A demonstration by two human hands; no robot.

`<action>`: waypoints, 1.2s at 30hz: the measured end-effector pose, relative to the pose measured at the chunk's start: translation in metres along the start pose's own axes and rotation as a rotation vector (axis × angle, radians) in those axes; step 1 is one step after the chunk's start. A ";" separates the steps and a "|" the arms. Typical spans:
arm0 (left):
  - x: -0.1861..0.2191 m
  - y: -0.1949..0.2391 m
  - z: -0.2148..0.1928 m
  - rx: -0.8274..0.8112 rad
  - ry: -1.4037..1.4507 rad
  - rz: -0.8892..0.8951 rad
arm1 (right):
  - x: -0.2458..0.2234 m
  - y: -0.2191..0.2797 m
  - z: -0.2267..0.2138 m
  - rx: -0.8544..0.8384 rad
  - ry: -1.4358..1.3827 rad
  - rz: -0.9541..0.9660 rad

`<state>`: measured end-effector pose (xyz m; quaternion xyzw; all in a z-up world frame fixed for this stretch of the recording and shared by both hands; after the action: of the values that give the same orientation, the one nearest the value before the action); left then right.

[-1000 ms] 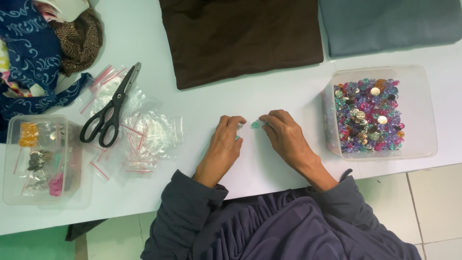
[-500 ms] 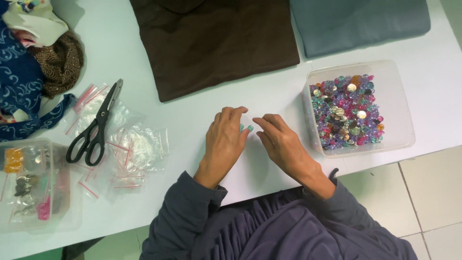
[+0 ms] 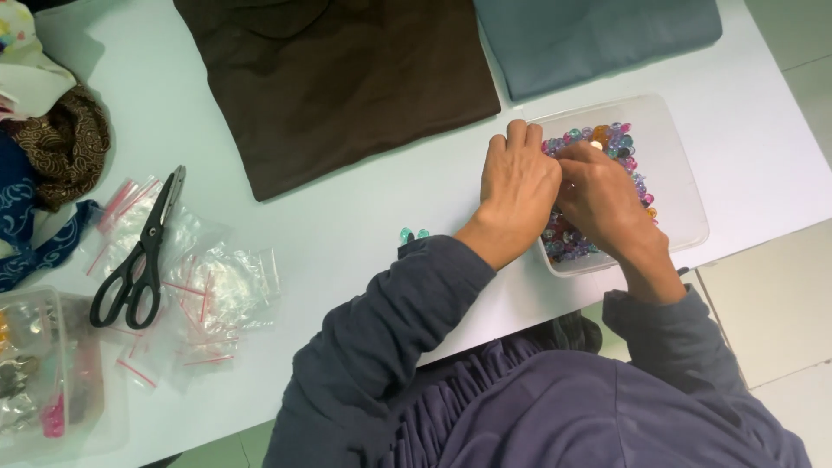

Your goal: Sorting green buttons from a container of mixed colors and placing them into a small plastic bag.

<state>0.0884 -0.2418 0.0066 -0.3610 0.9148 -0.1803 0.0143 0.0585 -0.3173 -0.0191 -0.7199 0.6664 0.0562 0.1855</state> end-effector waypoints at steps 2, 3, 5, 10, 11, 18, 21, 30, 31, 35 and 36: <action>0.001 -0.008 0.001 -0.145 -0.045 -0.013 | 0.009 0.007 0.014 -0.033 0.057 0.026; 0.001 -0.008 0.008 -0.292 -0.089 -0.027 | 0.015 0.011 0.024 -0.068 0.114 0.053; 0.003 -0.008 0.008 -0.326 -0.104 -0.031 | 0.014 0.010 0.025 -0.064 0.119 0.049; 0.008 -0.004 0.007 -0.370 -0.152 -0.036 | -0.010 0.005 0.007 -0.075 0.185 0.061; 0.009 -0.004 0.008 -0.373 -0.120 -0.036 | -0.013 0.005 0.004 -0.088 0.193 0.071; 0.001 -0.005 0.014 -0.117 0.083 -0.034 | 0.033 0.013 0.024 -0.125 0.150 0.203; -0.006 -0.001 0.006 0.034 0.188 -0.016 | 0.021 0.013 -0.007 0.008 -0.033 0.192; -0.060 0.048 -0.070 0.047 0.489 -0.046 | -0.070 0.007 -0.047 0.094 -0.306 0.038; -0.072 0.058 -0.075 0.050 0.482 -0.061 | -0.083 0.005 -0.043 0.085 -0.311 0.024; -0.112 0.099 -0.082 -0.069 0.580 -0.158 | -0.134 -0.001 -0.023 0.078 -0.341 -0.048; -0.122 0.111 -0.079 -0.135 0.620 -0.210 | -0.147 -0.003 -0.015 0.075 -0.343 -0.070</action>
<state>0.0935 -0.0601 0.0303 -0.3815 0.8432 -0.2211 -0.3074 0.0430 -0.1847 0.0438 -0.7150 0.6013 0.1467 0.3250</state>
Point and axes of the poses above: each hand's wrist, its own y-axis away from the middle knuckle, its own z-axis out of the palm, x = y × z, the point moved 10 cm from there along -y, towards the middle knuckle, and after that the axes turned 5 degrees about z, right-handed, at the moved point
